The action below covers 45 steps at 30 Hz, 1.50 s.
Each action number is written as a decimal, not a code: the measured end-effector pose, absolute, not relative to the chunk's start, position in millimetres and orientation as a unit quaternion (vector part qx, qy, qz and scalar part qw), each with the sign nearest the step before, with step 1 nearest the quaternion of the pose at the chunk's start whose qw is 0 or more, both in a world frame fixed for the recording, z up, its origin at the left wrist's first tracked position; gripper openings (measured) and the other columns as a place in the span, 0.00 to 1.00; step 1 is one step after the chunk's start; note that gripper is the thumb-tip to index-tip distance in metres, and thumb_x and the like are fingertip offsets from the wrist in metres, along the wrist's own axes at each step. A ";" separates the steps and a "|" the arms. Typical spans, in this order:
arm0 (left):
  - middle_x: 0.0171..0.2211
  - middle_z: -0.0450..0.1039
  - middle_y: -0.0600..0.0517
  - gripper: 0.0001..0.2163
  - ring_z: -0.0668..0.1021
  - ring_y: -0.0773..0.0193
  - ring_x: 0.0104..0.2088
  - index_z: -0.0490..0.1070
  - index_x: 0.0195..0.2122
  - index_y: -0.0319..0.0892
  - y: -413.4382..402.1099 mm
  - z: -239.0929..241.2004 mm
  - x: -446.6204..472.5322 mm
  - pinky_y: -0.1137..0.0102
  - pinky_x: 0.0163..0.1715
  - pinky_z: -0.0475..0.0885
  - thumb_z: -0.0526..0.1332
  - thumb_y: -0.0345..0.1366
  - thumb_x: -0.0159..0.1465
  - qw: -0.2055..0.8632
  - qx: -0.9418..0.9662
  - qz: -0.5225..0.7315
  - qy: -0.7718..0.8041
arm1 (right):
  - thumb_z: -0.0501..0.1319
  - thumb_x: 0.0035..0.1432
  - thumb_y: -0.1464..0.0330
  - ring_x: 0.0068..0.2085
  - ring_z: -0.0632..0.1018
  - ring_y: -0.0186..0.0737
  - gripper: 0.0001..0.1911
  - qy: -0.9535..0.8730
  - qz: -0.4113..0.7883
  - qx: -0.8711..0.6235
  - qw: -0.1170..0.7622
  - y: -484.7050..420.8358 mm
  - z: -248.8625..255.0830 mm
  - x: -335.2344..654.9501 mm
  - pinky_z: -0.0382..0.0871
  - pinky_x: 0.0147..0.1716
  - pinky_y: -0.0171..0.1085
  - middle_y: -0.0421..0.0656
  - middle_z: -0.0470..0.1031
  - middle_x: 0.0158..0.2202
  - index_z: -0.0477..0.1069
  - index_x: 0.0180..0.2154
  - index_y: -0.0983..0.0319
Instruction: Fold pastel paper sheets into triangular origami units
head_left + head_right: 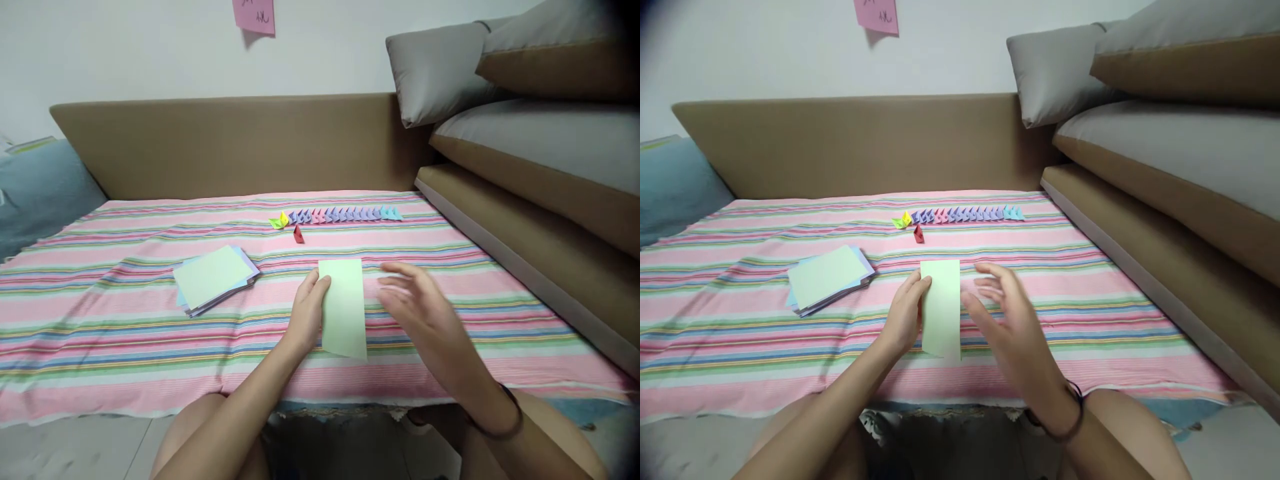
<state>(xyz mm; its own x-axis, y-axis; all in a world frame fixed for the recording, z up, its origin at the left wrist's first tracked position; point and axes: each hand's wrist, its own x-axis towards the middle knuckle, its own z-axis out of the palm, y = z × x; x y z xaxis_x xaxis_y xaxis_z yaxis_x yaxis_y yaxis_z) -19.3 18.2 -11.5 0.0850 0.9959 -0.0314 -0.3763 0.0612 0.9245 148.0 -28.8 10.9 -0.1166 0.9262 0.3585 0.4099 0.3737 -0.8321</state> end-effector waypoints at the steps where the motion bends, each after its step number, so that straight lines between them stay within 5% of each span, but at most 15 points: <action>1: 0.22 0.66 0.58 0.06 0.65 0.71 0.20 0.69 0.30 0.43 16.2 -9.7 -19.9 0.76 0.21 0.61 0.62 0.39 0.57 0.609 0.412 0.555 0.389 | 0.55 0.61 0.58 0.44 0.75 0.41 0.18 -0.667 0.345 -0.481 0.452 -24.5 8.6 143.7 0.73 0.42 0.41 0.48 0.73 0.45 0.66 0.50 0.57; 5: 0.20 0.66 0.58 0.09 0.65 0.72 0.18 0.67 0.27 0.43 10.4 -5.0 -20.4 0.76 0.20 0.63 0.65 0.41 0.55 0.598 0.418 0.563 0.390 | 0.60 0.55 0.57 0.36 0.76 0.39 0.13 -0.580 0.527 -0.452 0.426 -13.0 -3.5 134.9 0.73 0.37 0.37 0.42 0.75 0.34 0.71 0.35 0.59; 10: 0.27 0.75 0.53 0.14 0.74 0.65 0.24 0.71 0.35 0.43 6.3 -8.1 -21.3 0.73 0.23 0.69 0.69 0.38 0.49 0.626 0.420 0.513 0.411 | 0.61 0.54 0.58 0.30 0.74 0.38 0.11 -0.579 0.486 -0.497 0.426 -18.2 -14.6 140.2 0.71 0.29 0.35 0.40 0.73 0.27 0.72 0.30 0.60; 20: 0.29 0.78 0.49 0.09 0.78 0.62 0.27 0.76 0.31 0.42 -2.3 -8.6 -24.5 0.72 0.24 0.71 0.69 0.35 0.49 0.633 0.425 0.474 0.441 | 0.62 0.54 0.60 0.31 0.77 0.40 0.08 -0.583 0.436 -0.525 0.440 -28.6 -16.9 144.3 0.73 0.29 0.36 0.41 0.77 0.29 0.76 0.31 0.57; 25: 0.27 0.77 0.51 0.07 0.77 0.63 0.25 0.75 0.29 0.43 -4.3 -5.2 -29.3 0.72 0.23 0.72 0.69 0.36 0.50 0.607 0.456 0.466 0.454 | 0.62 0.55 0.63 0.29 0.77 0.40 0.05 -0.652 0.317 -0.534 0.435 -32.3 -13.7 145.1 0.73 0.26 0.37 0.39 0.78 0.28 0.75 0.29 0.54; 28: 0.28 0.77 0.51 0.06 0.77 0.63 0.27 0.76 0.31 0.43 -3.6 1.2 -35.8 0.72 0.24 0.72 0.68 0.33 0.51 0.516 0.555 0.473 0.449 | 0.61 0.57 0.69 0.31 0.77 0.39 0.05 -0.727 0.172 -0.500 0.438 -34.2 -12.2 148.1 0.73 0.28 0.38 0.38 0.78 0.30 0.75 0.34 0.53; 33: 0.31 0.79 0.51 0.09 0.78 0.59 0.39 0.77 0.31 0.42 -0.3 10.4 -46.0 0.64 0.40 0.73 0.62 0.22 0.56 0.245 0.785 0.494 0.282 | 0.62 0.54 0.78 0.39 0.76 0.41 0.13 -0.803 -0.030 -0.411 0.432 -35.8 -11.2 156.2 0.73 0.40 0.41 0.44 0.78 0.36 0.73 0.42 0.63; 40: 0.33 0.80 0.54 0.08 0.77 0.59 0.39 0.76 0.35 0.44 -3.2 19.7 -53.2 0.63 0.38 0.73 0.64 0.26 0.56 0.017 0.873 0.447 0.195 | 0.65 0.49 0.81 0.41 0.76 0.42 0.15 -0.782 -0.105 -0.417 0.452 -39.9 -2.5 160.7 0.72 0.40 0.42 0.45 0.78 0.38 0.74 0.40 0.62; 45: 0.35 0.80 0.52 0.08 0.77 0.58 0.42 0.75 0.36 0.42 -3.2 16.0 -52.9 0.63 0.39 0.73 0.63 0.25 0.57 -0.009 0.897 0.399 0.189 | 0.63 0.51 0.80 0.43 0.75 0.43 0.14 -0.783 -0.101 -0.436 0.431 -34.4 -9.6 164.1 0.71 0.43 0.44 0.44 0.77 0.39 0.74 0.40 0.62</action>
